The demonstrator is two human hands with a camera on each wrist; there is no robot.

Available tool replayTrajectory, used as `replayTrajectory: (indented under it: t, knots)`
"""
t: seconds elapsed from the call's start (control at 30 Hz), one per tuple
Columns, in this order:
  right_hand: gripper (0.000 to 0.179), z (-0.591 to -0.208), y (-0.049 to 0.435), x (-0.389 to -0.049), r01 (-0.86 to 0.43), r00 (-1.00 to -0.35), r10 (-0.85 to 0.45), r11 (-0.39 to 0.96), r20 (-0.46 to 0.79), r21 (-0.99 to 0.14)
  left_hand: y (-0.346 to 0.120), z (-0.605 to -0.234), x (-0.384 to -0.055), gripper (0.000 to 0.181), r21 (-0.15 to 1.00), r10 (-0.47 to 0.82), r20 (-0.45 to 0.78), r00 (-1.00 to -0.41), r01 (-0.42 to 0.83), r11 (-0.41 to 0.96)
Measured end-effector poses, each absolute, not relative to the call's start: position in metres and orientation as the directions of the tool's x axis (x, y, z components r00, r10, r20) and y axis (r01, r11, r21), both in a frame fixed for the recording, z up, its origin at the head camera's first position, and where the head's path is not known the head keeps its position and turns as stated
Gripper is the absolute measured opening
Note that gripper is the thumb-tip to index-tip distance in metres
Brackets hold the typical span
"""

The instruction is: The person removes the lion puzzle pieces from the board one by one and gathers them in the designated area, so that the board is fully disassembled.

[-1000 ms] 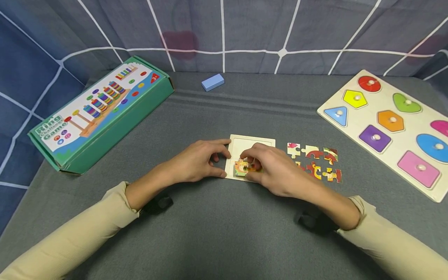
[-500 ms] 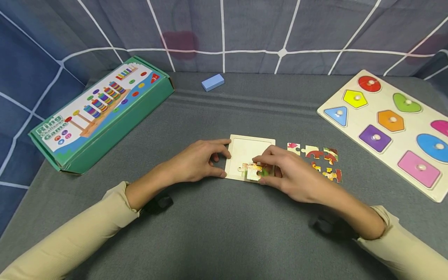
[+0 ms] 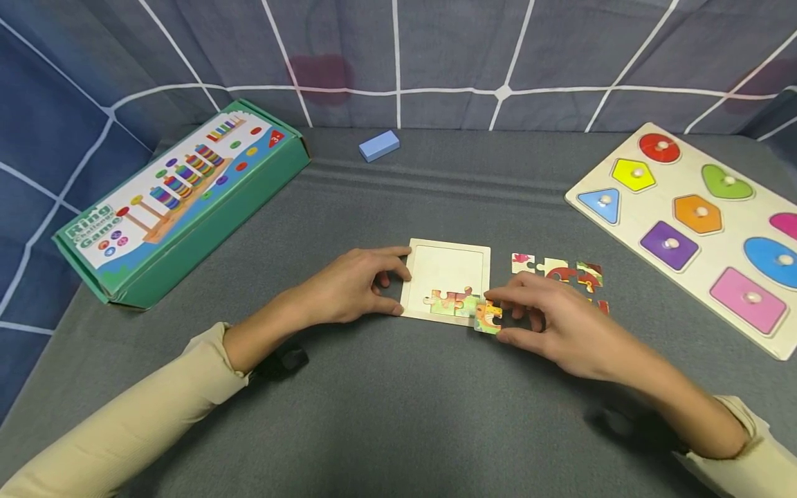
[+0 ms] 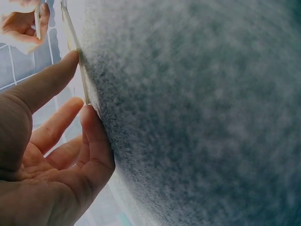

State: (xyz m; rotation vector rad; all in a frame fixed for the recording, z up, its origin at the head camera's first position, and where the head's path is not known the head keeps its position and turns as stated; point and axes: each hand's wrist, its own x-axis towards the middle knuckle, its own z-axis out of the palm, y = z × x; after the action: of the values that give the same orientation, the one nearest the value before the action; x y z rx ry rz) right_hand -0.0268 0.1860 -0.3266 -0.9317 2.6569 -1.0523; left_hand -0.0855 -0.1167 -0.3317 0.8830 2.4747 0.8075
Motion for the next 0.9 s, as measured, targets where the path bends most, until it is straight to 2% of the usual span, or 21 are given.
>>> replayTrajectory:
  t: [0.53,0.73,0.9]
  knots:
    - [0.049,-0.333,0.216,-0.012,-0.478,-0.83,-0.548,0.606,0.102,-0.636,-0.116,-0.33,-0.084,0.036,0.627,0.669,-0.164,-0.724,0.447,0.638]
    - [0.05,-0.337,0.222,-0.008,-0.446,-0.845,-0.53,0.631,0.066,-0.635,-0.116,-0.33,-0.084,0.036,0.629,0.67,-0.161,-0.725,0.447,0.636]
    - [0.051,-0.339,0.223,-0.008,-0.466,-0.835,-0.546,0.633,0.071,-0.618,-0.115,-0.328,-0.084,0.037,0.622,0.664,-0.171,-0.728,0.442,0.646]
